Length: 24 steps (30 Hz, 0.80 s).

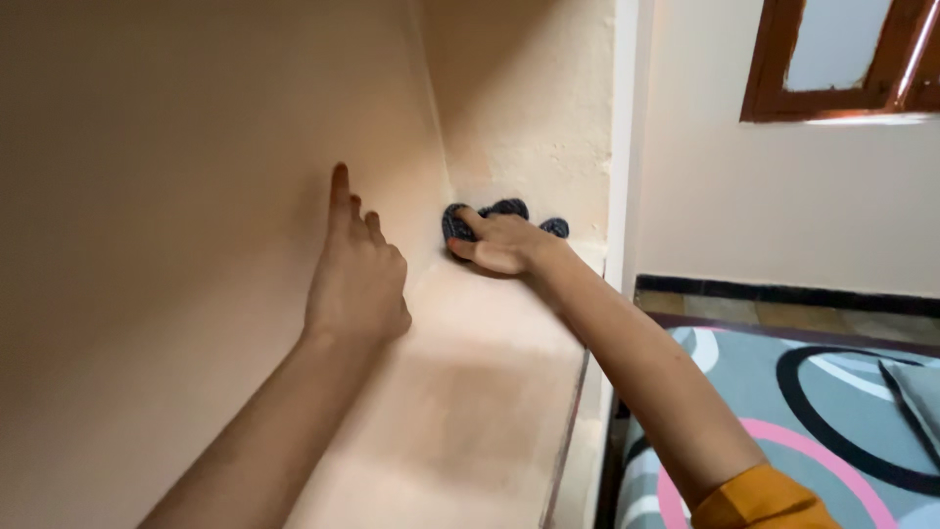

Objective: The person wipes the surfaces of a built-in wall shelf with a cloth, cleaning the corners and undersides of the shelving unit.

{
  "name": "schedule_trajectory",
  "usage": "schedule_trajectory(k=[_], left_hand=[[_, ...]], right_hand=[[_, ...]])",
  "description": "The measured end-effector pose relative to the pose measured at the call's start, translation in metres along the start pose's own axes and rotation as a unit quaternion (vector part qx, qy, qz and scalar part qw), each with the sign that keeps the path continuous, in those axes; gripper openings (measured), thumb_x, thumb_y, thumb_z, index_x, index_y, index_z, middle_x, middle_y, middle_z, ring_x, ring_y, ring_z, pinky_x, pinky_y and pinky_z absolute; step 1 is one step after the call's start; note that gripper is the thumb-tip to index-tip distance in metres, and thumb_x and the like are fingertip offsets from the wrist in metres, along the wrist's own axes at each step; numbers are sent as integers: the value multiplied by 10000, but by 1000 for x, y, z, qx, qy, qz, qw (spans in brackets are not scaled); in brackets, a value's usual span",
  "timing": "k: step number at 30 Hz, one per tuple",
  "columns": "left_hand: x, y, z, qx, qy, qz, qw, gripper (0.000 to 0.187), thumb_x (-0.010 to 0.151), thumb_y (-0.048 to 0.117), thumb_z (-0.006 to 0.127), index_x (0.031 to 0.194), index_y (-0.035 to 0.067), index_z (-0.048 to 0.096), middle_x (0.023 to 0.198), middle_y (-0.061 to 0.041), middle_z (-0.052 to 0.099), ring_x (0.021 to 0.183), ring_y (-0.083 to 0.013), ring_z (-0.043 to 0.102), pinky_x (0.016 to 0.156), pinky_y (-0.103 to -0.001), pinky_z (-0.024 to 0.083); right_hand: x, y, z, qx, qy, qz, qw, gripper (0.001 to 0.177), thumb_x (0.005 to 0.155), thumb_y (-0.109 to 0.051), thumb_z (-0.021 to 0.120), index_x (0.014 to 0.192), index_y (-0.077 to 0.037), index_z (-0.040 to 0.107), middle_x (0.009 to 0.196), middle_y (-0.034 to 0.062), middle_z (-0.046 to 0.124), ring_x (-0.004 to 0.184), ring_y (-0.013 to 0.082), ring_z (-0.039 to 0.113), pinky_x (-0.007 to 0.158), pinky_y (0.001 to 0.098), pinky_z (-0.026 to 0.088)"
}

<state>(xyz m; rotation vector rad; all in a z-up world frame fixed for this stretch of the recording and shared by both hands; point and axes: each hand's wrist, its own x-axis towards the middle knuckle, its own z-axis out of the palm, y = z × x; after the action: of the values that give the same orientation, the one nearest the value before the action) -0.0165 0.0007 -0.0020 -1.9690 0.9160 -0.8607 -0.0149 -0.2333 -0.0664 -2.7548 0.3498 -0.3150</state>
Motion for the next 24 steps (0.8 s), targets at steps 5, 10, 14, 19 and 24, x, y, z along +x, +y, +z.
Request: schedule_trajectory(k=[5, 10, 14, 19, 24], left_hand=[[-3, 1, -5, -12, -13, -10, 1000, 373, 887, 387, 550, 905, 112, 800, 1395, -211, 594, 1384, -311, 481, 1166, -646, -69], [-2, 2, -11, -46, -28, -14, 998, 326, 883, 347, 555, 873, 125, 793, 1335, -210, 654, 1423, -315, 465, 1198, -633, -75], [-2, -1, -11, -58, -43, -10, 997, 358, 892, 362, 549, 960, 117, 800, 1433, -218, 573, 1444, -308, 419, 1187, -633, -74], [-6, -5, 9, -40, 14, 4, 999, 497, 846, 402, 572, 1264, 141, 631, 1550, -109, 423, 1474, -264, 311, 1152, -671, -42], [-4, -2, 8, -22, 13, 0, 1000, 392, 917, 335, 515, 1222, 135, 658, 1530, -141, 452, 1464, -289, 342, 1166, -650, -36]], right_hand=[[5, -8, 5, -118, 43, 8, 992, 831, 954, -675, 517, 1502, -66, 378, 1216, 289, 655, 1161, 444, 614, 1050, 477, 448], [9, 12, 12, -188, 96, -12, 977, 592, 873, -496, 627, 1338, -131, 614, 1080, 190, 751, 1039, 378, 706, 925, 494, 551], [-24, 30, -2, -121, 171, 29, 977, 544, 719, -416, 732, 1216, -194, 730, 1024, 190, 746, 967, 369, 711, 866, 491, 560], [-69, 43, -4, -56, 244, 106, 962, 506, 733, -423, 741, 1174, -175, 758, 959, 201, 753, 903, 390, 723, 837, 494, 569], [-101, 41, -34, -30, 279, 170, 945, 484, 700, -419, 766, 1082, -121, 788, 904, 207, 755, 859, 386, 735, 820, 480, 585]])
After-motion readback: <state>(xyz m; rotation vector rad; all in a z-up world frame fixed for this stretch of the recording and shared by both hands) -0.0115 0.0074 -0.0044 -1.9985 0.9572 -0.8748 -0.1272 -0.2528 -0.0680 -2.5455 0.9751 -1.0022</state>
